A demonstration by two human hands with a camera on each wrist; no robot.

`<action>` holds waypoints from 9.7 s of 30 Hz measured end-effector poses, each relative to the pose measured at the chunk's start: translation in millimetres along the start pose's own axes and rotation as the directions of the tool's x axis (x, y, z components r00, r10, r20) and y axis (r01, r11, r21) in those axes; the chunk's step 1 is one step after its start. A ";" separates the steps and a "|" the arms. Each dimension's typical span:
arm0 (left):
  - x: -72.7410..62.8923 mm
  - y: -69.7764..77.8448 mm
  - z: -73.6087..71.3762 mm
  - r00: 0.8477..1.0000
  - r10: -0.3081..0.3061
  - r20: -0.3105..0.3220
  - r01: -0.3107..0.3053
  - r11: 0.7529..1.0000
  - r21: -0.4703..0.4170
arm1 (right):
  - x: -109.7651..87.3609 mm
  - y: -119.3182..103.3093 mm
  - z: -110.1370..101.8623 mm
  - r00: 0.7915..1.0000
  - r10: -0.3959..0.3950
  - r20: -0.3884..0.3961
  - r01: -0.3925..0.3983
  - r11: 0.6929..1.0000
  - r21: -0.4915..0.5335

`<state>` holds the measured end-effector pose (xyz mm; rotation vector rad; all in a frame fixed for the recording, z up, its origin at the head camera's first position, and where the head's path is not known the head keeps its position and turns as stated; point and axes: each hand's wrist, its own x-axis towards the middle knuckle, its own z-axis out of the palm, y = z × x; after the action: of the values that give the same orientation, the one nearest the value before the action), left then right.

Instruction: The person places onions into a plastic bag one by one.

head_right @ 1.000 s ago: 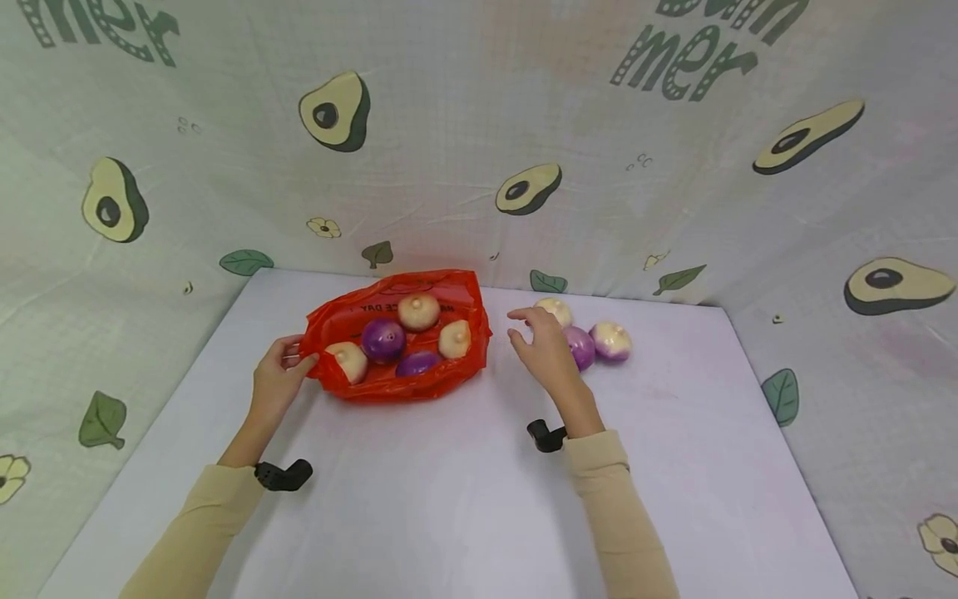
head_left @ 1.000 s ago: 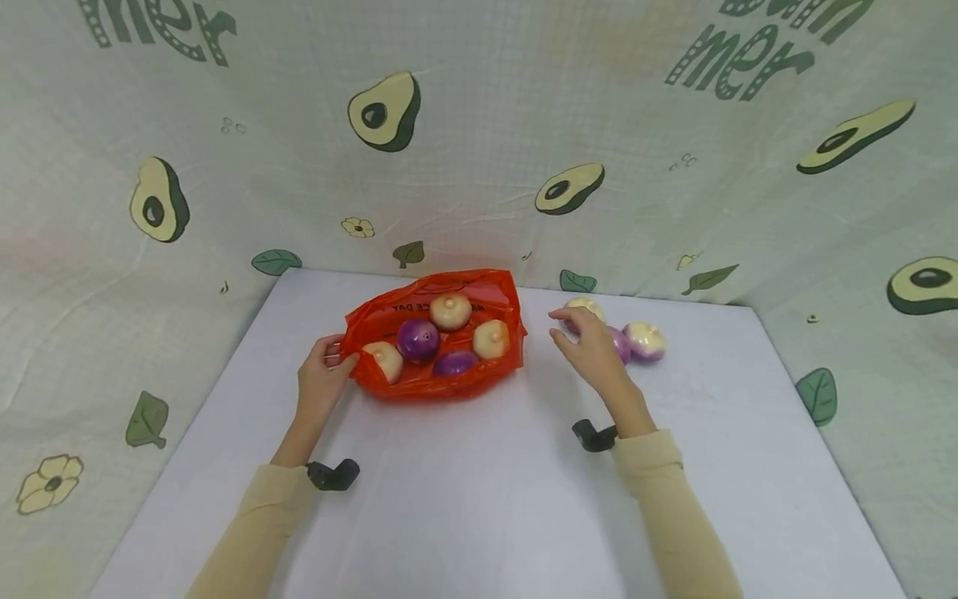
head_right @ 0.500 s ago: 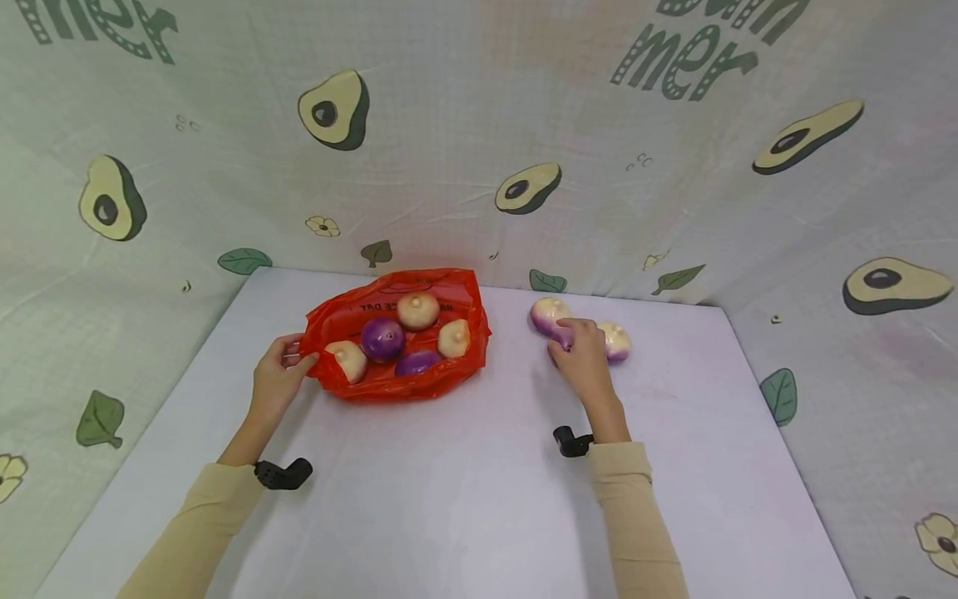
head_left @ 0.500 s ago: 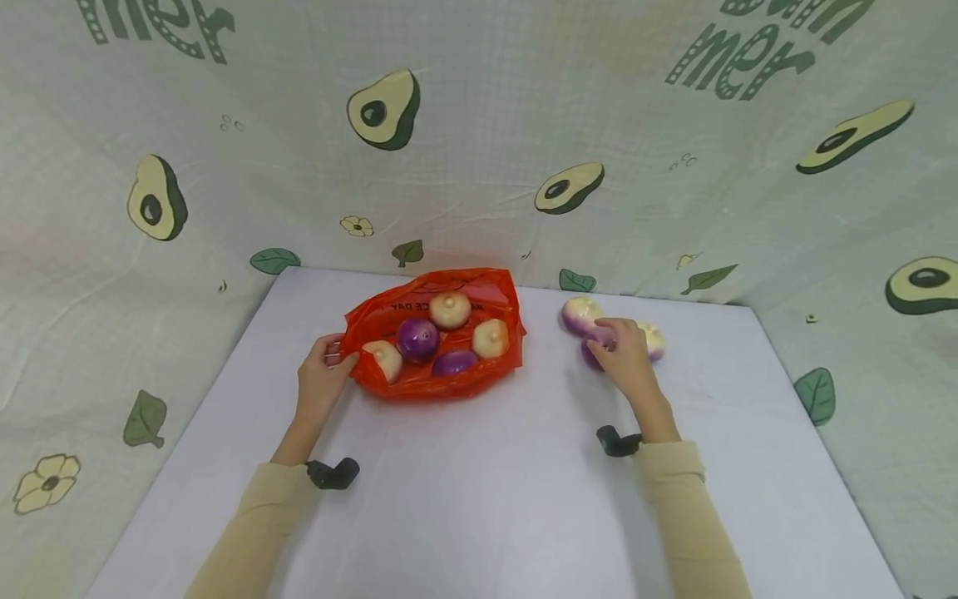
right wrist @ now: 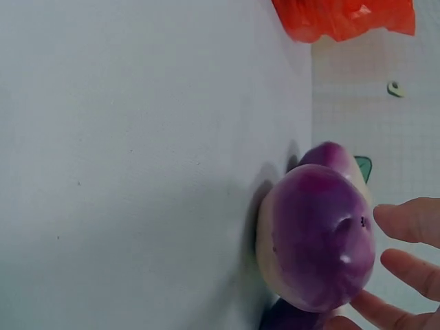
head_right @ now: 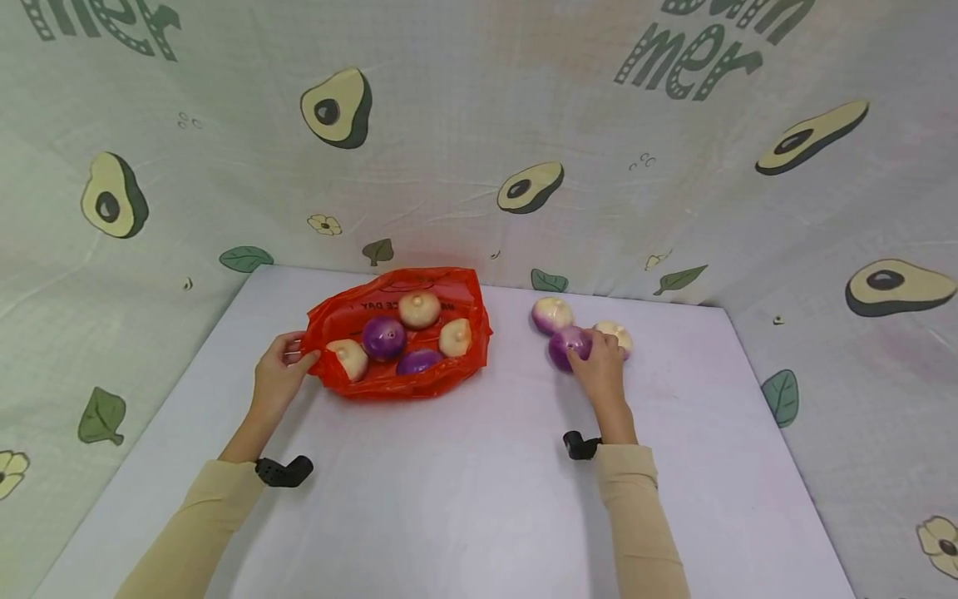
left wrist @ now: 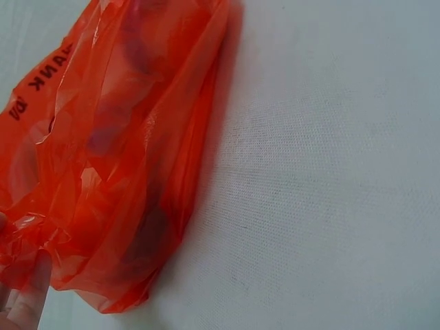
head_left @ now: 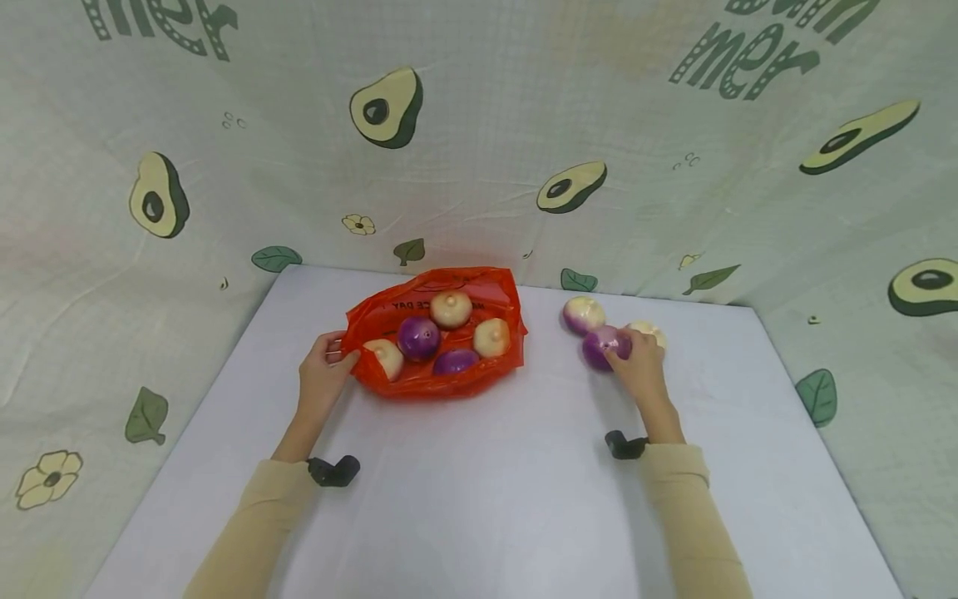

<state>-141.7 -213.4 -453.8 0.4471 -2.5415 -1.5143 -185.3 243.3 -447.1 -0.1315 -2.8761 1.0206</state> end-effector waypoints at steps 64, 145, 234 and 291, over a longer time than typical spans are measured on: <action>0.1 2.1 2.8 1.000 0.006 -0.009 -0.007 1.000 -0.027 | -27.5 -51.0 17.5 0.991 -0.079 0.105 0.050 0.966 0.253; 1.2 7.0 3.2 0.999 0.052 -0.015 -0.053 0.998 -0.045 | 54.1 -156.8 109.4 0.887 -0.266 0.377 0.395 0.860 -0.323; 0.8 3.6 1.8 0.999 0.044 0.009 -0.044 0.999 0.003 | 20.2 65.5 -16.0 1.000 -0.016 -0.007 0.016 1.000 0.004; -0.7 6.9 1.5 0.999 0.045 0.015 -0.045 0.999 -0.004 | -21.8 -26.5 -12.4 0.978 -0.204 0.043 0.205 0.978 -0.028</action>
<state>-142.7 -208.8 -448.5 0.3764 -2.5411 -1.5122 -163.7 228.2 -421.9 0.1817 -2.8664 0.9492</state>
